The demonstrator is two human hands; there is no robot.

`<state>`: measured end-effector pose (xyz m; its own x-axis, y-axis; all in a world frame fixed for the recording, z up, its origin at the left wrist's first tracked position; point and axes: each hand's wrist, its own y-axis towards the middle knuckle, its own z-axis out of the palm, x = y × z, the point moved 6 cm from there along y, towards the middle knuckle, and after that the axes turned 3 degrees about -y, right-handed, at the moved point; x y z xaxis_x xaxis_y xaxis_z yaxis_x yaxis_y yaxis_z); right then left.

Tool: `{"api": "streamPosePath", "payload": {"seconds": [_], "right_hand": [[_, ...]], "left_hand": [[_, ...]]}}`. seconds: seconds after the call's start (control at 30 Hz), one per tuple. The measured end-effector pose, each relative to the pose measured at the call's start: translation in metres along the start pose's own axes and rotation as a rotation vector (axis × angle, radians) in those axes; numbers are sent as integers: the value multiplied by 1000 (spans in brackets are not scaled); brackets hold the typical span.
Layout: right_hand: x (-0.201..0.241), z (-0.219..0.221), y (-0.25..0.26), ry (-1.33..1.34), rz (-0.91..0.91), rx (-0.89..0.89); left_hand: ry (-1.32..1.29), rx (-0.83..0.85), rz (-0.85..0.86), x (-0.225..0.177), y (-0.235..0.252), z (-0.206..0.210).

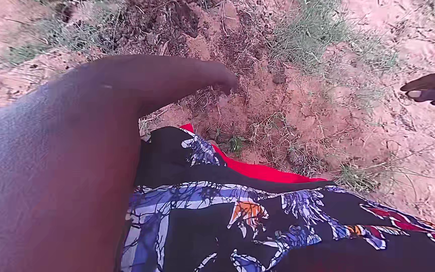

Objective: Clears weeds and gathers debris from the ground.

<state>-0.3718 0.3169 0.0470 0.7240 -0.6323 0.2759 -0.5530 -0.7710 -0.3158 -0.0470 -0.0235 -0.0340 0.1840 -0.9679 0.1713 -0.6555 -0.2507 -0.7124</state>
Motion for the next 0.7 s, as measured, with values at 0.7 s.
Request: {"api": "streamPosePath", "payload": {"seconds": [0.7], "right_hand": [[221,221,311,322,23,-319]], "left_hand": [[-410,-472,-104,135,119,30]]}}
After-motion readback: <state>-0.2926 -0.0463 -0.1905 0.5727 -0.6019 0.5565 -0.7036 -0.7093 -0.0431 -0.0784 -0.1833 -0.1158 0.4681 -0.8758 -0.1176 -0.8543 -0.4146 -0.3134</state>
